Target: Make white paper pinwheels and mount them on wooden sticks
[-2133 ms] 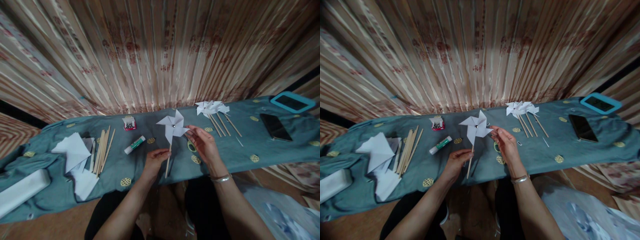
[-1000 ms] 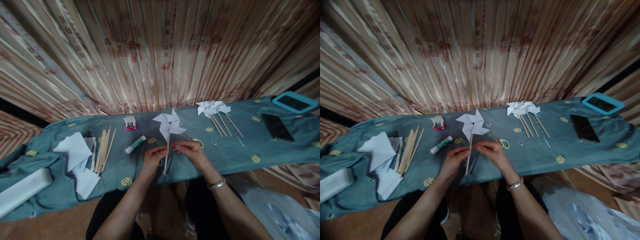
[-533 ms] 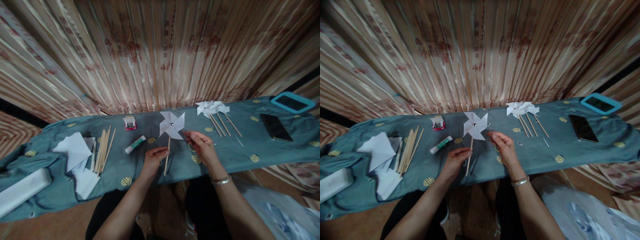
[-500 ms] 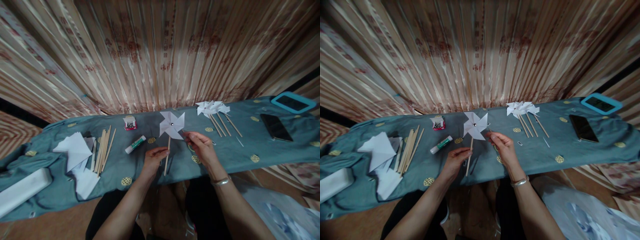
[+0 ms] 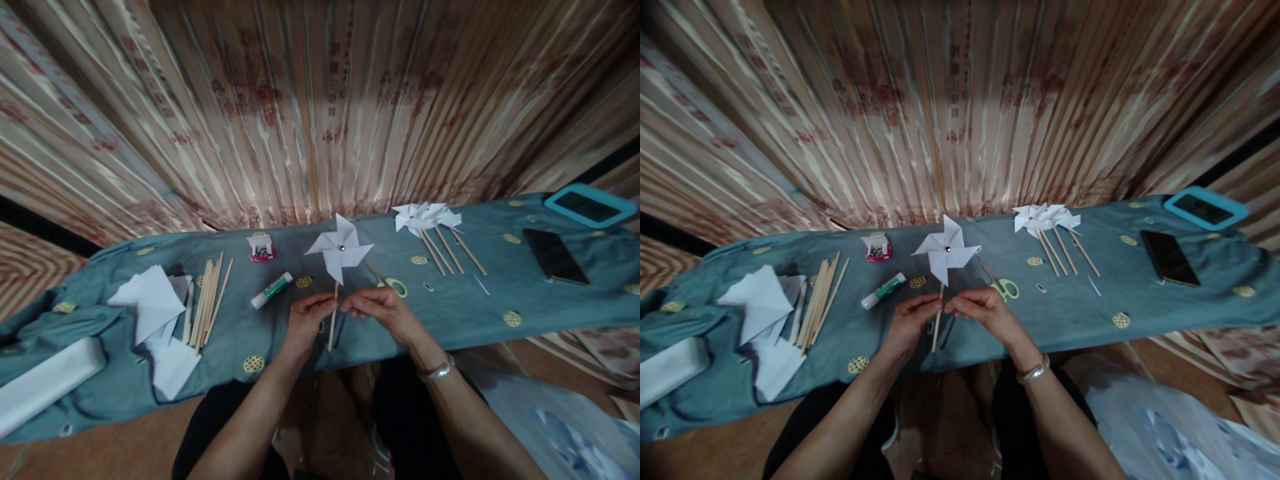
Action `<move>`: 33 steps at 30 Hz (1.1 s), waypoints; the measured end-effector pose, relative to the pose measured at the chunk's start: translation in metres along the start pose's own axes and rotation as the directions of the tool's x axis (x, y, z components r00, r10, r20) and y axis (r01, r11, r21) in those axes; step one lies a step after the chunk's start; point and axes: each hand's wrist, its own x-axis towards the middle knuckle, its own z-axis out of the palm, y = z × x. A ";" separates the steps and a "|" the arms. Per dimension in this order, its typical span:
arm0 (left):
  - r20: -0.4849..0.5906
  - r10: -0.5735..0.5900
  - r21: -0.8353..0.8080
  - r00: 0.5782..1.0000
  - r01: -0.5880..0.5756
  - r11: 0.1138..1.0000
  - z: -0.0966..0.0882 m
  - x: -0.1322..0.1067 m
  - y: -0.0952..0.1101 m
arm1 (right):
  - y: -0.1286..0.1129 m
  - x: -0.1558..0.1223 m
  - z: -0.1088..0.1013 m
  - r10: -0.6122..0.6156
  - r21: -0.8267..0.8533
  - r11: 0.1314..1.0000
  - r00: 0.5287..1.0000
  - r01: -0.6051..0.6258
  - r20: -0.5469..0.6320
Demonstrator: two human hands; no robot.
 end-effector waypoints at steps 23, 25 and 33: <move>-0.019 0.055 -0.173 0.998 -0.057 0.983 0.002 0.003 0.005 | 0.028 -0.013 0.053 -0.017 -0.451 0.891 0.985 -0.062 -0.170; -0.016 0.067 -0.185 0.998 -0.069 0.980 0.002 0.002 0.006 | 0.023 -0.013 0.044 -0.018 -0.468 0.881 0.981 -0.076 -0.193; 0.013 0.033 -0.192 0.999 -0.030 0.981 -0.001 -0.001 0.006 | -0.014 -0.007 -0.052 0.006 -0.583 0.775 0.925 -0.244 -0.380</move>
